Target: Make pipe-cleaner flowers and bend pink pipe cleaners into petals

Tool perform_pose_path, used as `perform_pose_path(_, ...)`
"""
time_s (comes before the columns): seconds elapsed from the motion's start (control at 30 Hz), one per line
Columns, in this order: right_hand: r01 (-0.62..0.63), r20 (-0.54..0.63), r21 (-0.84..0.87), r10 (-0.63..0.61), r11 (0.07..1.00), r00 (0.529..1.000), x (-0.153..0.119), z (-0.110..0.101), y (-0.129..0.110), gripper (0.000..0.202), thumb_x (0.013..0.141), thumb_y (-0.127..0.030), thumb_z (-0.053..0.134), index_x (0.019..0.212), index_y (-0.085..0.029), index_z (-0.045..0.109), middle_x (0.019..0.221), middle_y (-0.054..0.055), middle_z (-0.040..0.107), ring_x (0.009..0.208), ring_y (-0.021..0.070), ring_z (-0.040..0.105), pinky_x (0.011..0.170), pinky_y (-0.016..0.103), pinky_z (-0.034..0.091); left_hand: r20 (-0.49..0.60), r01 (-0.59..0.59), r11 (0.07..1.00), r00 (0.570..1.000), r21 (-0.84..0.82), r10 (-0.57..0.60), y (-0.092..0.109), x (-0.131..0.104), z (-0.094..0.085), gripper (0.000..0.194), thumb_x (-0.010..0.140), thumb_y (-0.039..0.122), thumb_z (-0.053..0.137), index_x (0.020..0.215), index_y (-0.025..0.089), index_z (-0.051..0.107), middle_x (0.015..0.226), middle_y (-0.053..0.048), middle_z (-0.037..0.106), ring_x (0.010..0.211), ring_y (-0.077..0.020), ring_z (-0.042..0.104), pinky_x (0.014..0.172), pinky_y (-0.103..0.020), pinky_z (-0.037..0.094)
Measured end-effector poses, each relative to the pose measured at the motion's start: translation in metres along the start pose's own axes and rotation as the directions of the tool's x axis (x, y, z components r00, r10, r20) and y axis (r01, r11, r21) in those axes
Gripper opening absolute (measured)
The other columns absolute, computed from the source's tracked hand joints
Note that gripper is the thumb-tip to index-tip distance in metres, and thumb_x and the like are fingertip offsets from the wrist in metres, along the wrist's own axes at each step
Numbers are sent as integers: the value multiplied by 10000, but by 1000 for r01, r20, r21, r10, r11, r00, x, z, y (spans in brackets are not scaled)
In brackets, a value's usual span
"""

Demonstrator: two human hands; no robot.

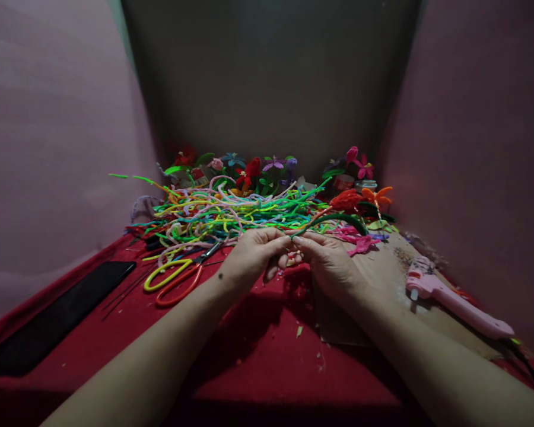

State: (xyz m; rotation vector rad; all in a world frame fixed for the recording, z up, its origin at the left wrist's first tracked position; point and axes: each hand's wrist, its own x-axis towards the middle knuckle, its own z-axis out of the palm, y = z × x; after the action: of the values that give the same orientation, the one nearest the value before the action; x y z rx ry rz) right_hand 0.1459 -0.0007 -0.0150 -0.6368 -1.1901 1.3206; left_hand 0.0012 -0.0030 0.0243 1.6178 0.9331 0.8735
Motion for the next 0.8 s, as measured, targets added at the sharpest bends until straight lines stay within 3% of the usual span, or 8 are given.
perform_pose_path(0.07, -20, -21, 24, 20, 1000, 1000, -1, 0, 1, 115, 727, -284, 634, 728, -171, 656, 693, 3, 600, 557, 96, 492, 562, 258, 411, -175, -109, 887, 963, 449, 207, -2, -2, 5, 141, 808, 289, 487, 765, 156, 504, 574, 9, 541, 430, -89, 484, 431, -203, 344)
perform_pose_path(0.13, -43, -43, 36, 44, 998, 998, -1, 0, 1, 120, 713, -284, 650, 701, -164, 646, 666, 0, 588, 549, 95, 486, 543, 251, 410, -187, -111, 605, 894, 788, 407, -6, -4, 8, 133, 814, 262, 472, 876, 155, 521, 648, -25, 587, 557, -138, 558, 518, -231, 372)
perform_pose_path(0.23, -64, -64, 41, 67, 997, 996, -2, 1, 0, 126, 696, -284, 663, 709, -159, 653, 669, 5, 598, 573, 106, 508, 551, 255, 428, -77, -69, 289, 882, 955, 464, -15, -3, 8, 195, 859, 241, 376, 939, 151, 528, 702, -60, 624, 627, -173, 590, 542, -246, 364)
perform_pose_path(0.33, -53, -70, 9, 54, 999, 996, -2, 4, -3, 134, 694, -289, 659, 713, -157, 669, 669, 10, 617, 601, 121, 538, 576, 266, 449, 21, -142, 224, 882, 964, 471, -20, -2, 4, 219, 849, 166, 351, 962, 158, 538, 781, -70, 650, 691, -171, 603, 565, -238, 370)
perform_pose_path(0.43, -47, -68, -38, 44, 998, 997, -2, 7, -6, 136, 703, -290, 649, 713, -159, 683, 685, 9, 634, 621, 121, 551, 583, 256, 446, 23, -207, 313, 863, 927, 504, -21, -1, 2, 231, 824, 131, 377, 968, 169, 554, 784, -55, 653, 702, -157, 592, 597, -233, 383)
perform_pose_path(0.53, -34, -29, -56, 32, 998, 999, -3, 6, -6, 149, 726, -295, 632, 784, -173, 695, 748, 11, 646, 679, 118, 556, 599, 238, 431, -106, -220, 562, 866, 797, 488, -17, 0, 4, 190, 835, 186, 399, 872, 178, 586, 694, -19, 621, 595, -119, 553, 576, -221, 394)
perform_pose_path(0.67, 8, 21, -153, -5, 988, 1000, -2, 3, -5, 193, 751, -351, 606, 810, -188, 689, 802, 13, 650, 715, 137, 563, 606, 249, 421, -153, -121, 960, 975, 251, 162, -4, 0, 5, 158, 814, 258, 465, 724, 157, 547, 510, 49, 509, 352, -53, 424, 376, -169, 325)
perform_pose_path(0.8, 48, 18, -210, -45, 976, 999, -1, 2, -8, 173, 742, -335, 621, 667, -183, 661, 732, 7, 643, 793, 167, 576, 736, 297, 426, 73, 73, 969, 996, -238, -57, 0, 1, -4, 120, 775, 246, 539, 717, 142, 523, 462, 68, 477, 269, -22, 339, 284, -133, 238)
